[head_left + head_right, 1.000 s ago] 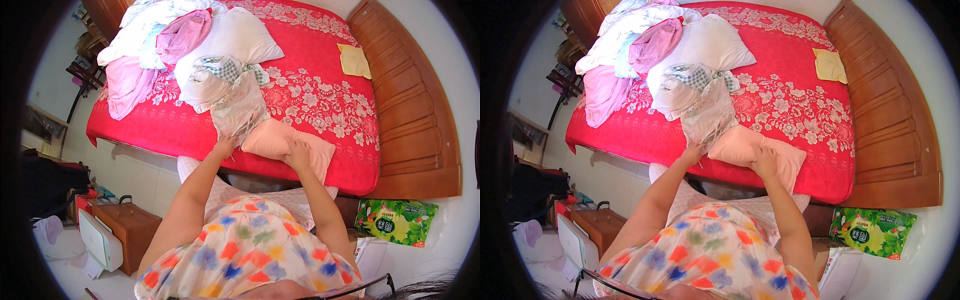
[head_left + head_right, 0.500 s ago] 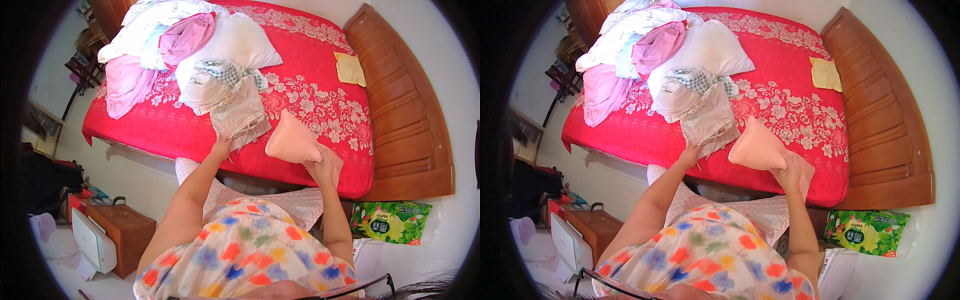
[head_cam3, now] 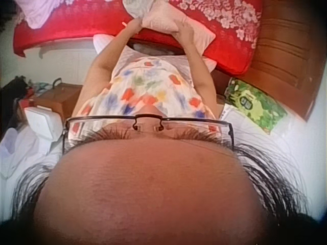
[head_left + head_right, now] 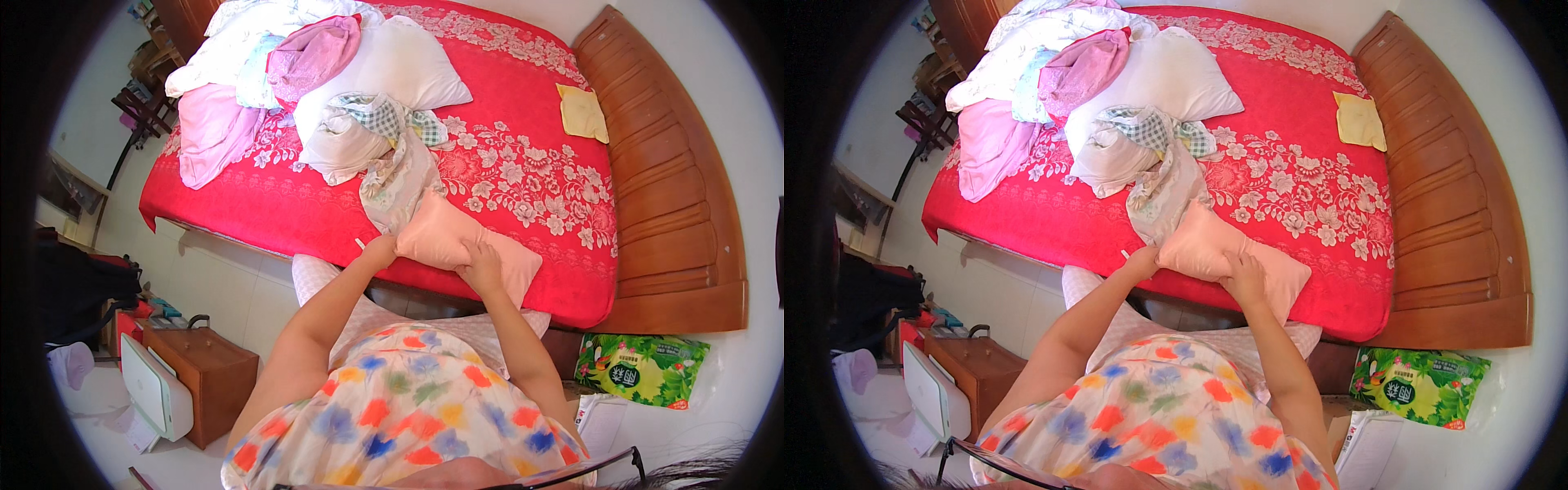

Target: The person folds clothes on a bed by hand. They place a white cloth inside a yellow top and fold it, then place a checkered cloth inside a pink garment and fold it, setting them aside on the bed.

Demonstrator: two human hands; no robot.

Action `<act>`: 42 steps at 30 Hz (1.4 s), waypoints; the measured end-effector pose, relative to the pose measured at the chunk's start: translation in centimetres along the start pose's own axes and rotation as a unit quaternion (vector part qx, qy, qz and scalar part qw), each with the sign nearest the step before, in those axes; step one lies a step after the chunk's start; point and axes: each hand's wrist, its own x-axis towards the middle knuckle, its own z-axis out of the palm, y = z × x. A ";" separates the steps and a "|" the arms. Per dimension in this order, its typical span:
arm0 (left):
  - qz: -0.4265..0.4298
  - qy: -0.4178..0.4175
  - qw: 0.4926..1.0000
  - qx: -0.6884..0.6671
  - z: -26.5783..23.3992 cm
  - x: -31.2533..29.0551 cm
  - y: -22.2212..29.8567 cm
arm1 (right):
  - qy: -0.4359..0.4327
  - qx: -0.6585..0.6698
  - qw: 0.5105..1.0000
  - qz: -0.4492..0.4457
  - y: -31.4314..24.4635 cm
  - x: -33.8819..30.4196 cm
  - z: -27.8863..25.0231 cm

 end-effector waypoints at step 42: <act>-0.058 0.160 0.970 -0.175 -2.7 4.3 0.2 | 0.031 0.190 0.981 -0.031 -1.9 0.8 -1.5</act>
